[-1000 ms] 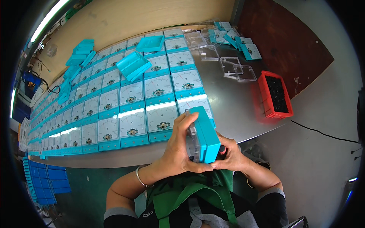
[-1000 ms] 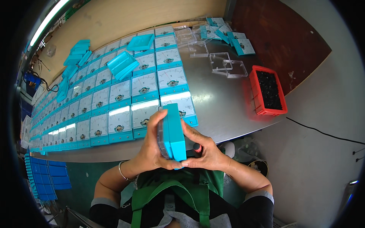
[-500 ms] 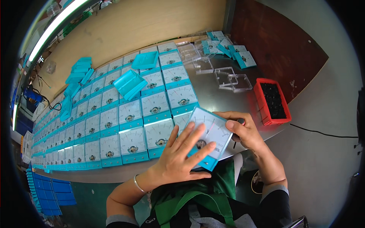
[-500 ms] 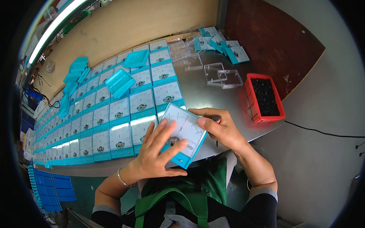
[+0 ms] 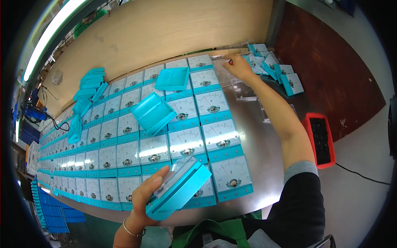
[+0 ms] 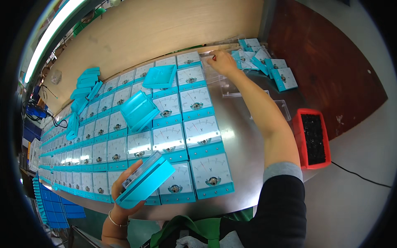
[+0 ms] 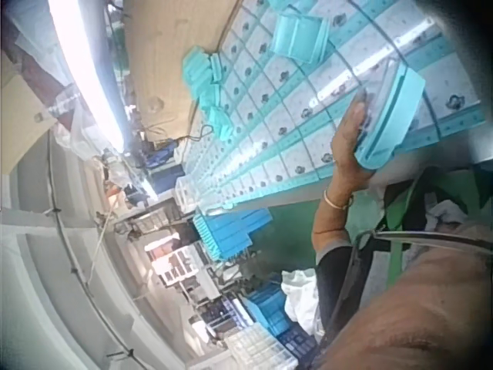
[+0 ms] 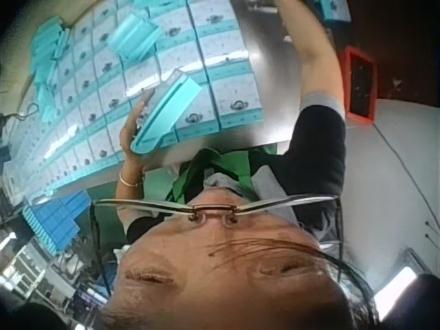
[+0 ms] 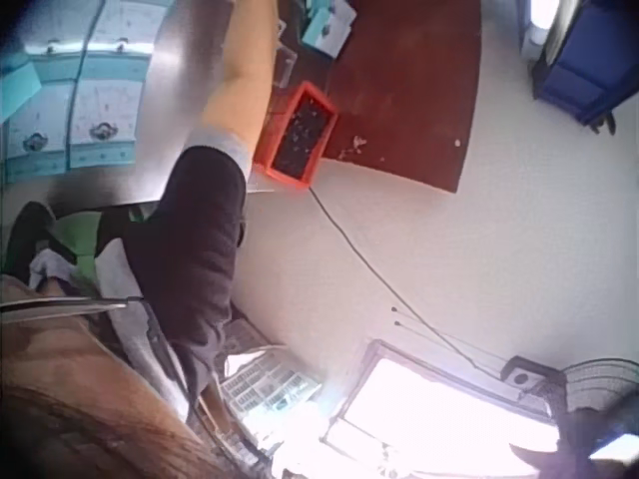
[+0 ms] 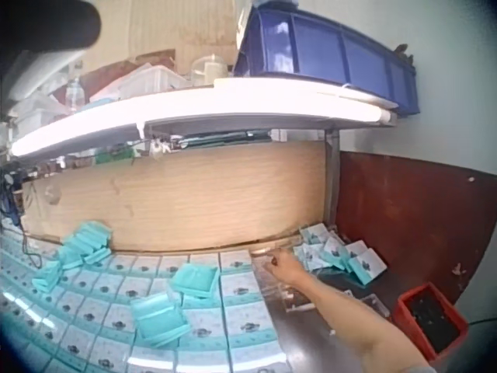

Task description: The person assembles small teal-colored electrical boxes by inserting clear plastic covers and securing them with screws. They repeatedly pick up a box, place a cover, retrieve screws from a red bin, and tighten them with a screwdriver before stacking the finished units.

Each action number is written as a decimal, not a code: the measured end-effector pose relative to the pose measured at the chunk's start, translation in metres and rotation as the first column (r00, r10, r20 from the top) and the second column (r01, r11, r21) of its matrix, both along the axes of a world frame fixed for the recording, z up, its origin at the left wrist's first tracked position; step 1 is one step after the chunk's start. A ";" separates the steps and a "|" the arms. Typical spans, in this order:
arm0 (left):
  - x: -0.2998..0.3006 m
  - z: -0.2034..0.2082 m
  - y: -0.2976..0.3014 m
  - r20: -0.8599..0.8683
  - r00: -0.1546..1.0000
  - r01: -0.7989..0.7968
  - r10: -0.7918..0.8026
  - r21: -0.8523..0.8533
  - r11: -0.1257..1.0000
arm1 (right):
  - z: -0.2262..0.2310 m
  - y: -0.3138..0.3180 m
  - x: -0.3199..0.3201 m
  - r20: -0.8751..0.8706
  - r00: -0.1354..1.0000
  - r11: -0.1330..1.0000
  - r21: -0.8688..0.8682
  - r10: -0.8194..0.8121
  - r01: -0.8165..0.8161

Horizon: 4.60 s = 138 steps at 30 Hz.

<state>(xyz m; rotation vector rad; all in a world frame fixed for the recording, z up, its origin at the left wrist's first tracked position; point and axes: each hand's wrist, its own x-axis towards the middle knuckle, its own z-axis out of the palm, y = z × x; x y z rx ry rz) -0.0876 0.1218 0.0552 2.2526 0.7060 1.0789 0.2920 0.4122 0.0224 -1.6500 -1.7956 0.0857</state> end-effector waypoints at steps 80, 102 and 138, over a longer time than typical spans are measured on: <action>0.203 -0.003 0.056 0.630 0.775 0.631 -0.051 -0.776 -0.011 | 0.057 -0.335 0.029 0.393 0.860 0.906 0.129 0.326 -0.402; 0.158 -0.038 -0.078 0.550 0.832 0.549 0.075 -0.835 0.033 | 0.039 -0.404 -0.060 -0.863 0.000 0.851 0.498 0.505 -0.165; 0.143 -0.046 -0.098 0.356 0.890 0.439 -0.284 -0.837 0.326 | -0.012 -0.353 0.122 -0.750 0.624 0.941 -0.332 -0.219 -0.069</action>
